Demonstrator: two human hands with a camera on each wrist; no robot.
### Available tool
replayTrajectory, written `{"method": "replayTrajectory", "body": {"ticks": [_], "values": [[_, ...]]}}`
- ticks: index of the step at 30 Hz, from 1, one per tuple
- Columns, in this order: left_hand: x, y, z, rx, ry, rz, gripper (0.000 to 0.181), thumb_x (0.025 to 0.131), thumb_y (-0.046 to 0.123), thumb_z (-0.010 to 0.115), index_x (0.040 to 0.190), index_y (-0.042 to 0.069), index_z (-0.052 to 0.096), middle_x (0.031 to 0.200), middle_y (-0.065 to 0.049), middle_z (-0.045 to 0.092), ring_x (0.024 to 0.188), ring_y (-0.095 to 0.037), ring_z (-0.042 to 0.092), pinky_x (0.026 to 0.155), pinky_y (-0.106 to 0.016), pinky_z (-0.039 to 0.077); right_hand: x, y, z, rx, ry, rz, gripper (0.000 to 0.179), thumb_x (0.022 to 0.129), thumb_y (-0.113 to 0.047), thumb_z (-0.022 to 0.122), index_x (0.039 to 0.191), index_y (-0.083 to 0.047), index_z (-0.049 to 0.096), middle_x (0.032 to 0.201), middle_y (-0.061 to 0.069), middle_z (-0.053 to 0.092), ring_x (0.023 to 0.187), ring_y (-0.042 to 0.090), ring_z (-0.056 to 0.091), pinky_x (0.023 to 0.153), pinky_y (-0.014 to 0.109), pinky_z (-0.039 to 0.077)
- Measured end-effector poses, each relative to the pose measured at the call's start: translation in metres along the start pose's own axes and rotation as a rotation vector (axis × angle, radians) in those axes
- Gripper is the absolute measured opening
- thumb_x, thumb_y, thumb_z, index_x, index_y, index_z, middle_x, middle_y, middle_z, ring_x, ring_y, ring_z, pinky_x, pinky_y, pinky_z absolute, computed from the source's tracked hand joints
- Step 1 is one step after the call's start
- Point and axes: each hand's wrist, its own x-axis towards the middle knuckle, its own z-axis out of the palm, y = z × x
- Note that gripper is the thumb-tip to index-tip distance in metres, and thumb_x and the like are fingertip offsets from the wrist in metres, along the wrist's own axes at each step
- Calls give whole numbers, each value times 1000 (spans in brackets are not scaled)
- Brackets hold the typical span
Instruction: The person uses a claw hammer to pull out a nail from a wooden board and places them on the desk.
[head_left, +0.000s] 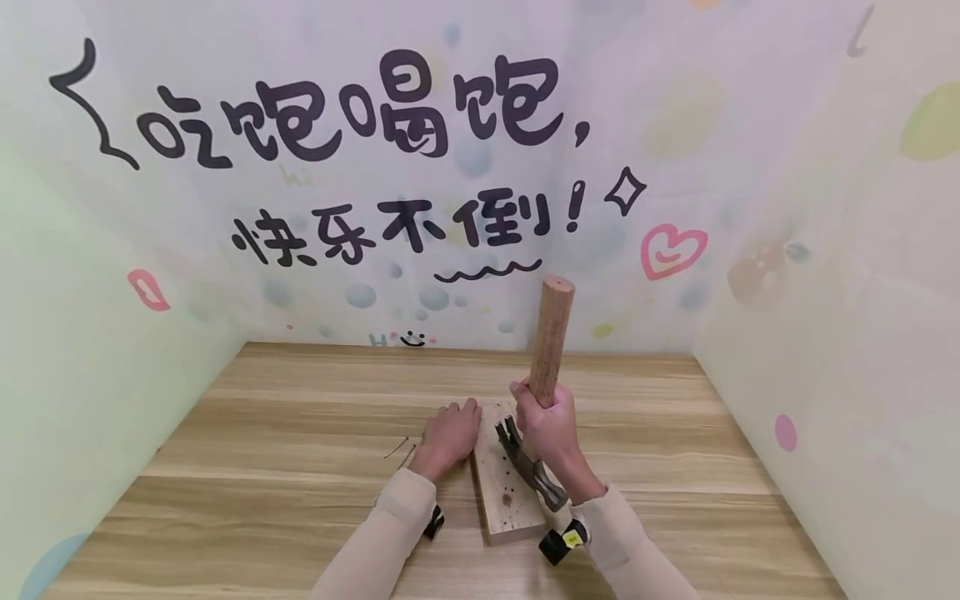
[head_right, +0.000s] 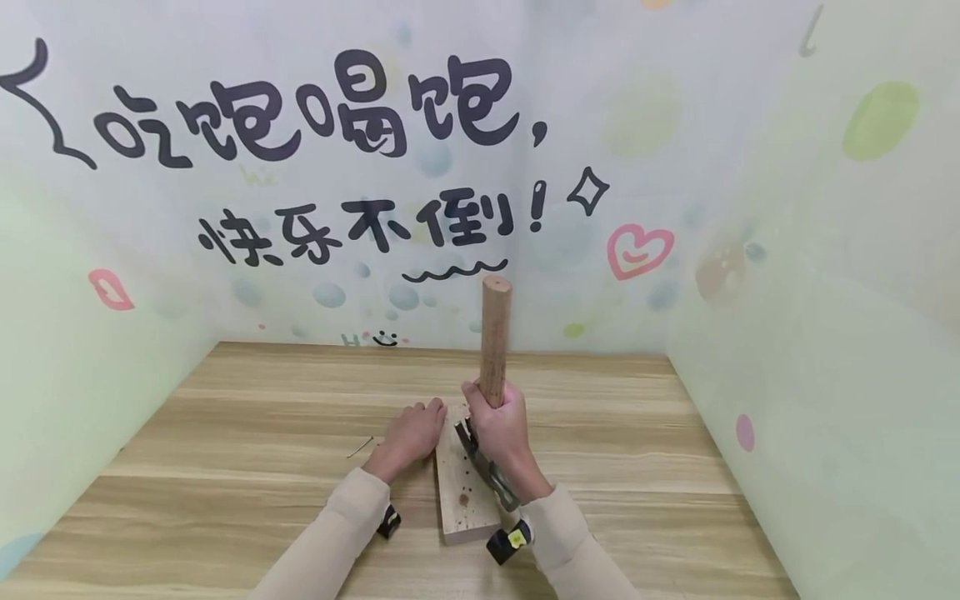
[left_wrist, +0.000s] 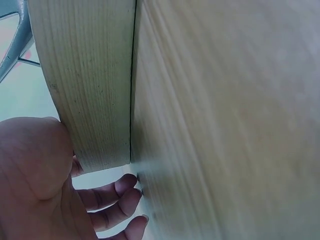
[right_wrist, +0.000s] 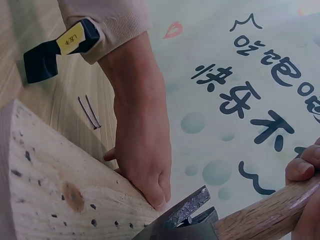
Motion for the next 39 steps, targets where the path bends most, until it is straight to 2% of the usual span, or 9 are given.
{"method": "replayTrajectory", "body": {"ticks": [5,12,20,25,31,35,39], "values": [[0,1,0,12,-2,-11,38,109,32,33,129,9,57,116,-21,63,105,-40,62,80,-55,52,-3,-3,0,-7,-4,-24,25,96,-6,60,77,8,50,48,-5,41,41,6,37,40,21,29],[-1,0,1,15,32,0,37,108,32,36,124,9,59,106,-19,65,95,-38,64,74,-53,53,-5,-6,1,6,-22,-15,30,96,-5,59,78,15,47,48,-6,41,41,5,36,39,21,29],[-2,-2,0,36,76,39,33,108,31,39,115,7,61,94,-19,65,84,-38,66,67,-51,52,-3,-7,0,28,1,7,28,95,-6,60,76,10,47,49,-6,40,40,5,35,40,21,28],[-1,-5,2,23,84,40,34,107,33,38,111,8,61,92,-17,65,82,-36,66,66,-49,50,-3,-11,0,40,-5,23,26,95,-6,60,78,9,48,49,-6,40,41,5,35,40,21,29],[1,-8,1,17,118,69,29,105,32,44,109,8,61,90,-15,65,78,-32,65,61,-45,51,1,-16,-2,68,-1,-2,22,94,-4,59,75,1,49,49,-5,39,41,6,35,41,21,28],[-2,-9,-6,-11,148,81,28,103,29,49,117,7,62,98,-16,67,84,-33,66,67,-47,54,4,-23,-2,71,3,-6,22,94,-4,59,74,-3,51,49,-4,40,41,7,35,41,21,28],[-8,-10,-18,-53,177,94,26,101,25,54,117,7,64,104,-15,68,92,-33,66,74,-50,54,4,-29,-2,85,23,-3,19,92,-3,60,74,-2,55,50,-3,41,43,8,37,43,22,29]]}}
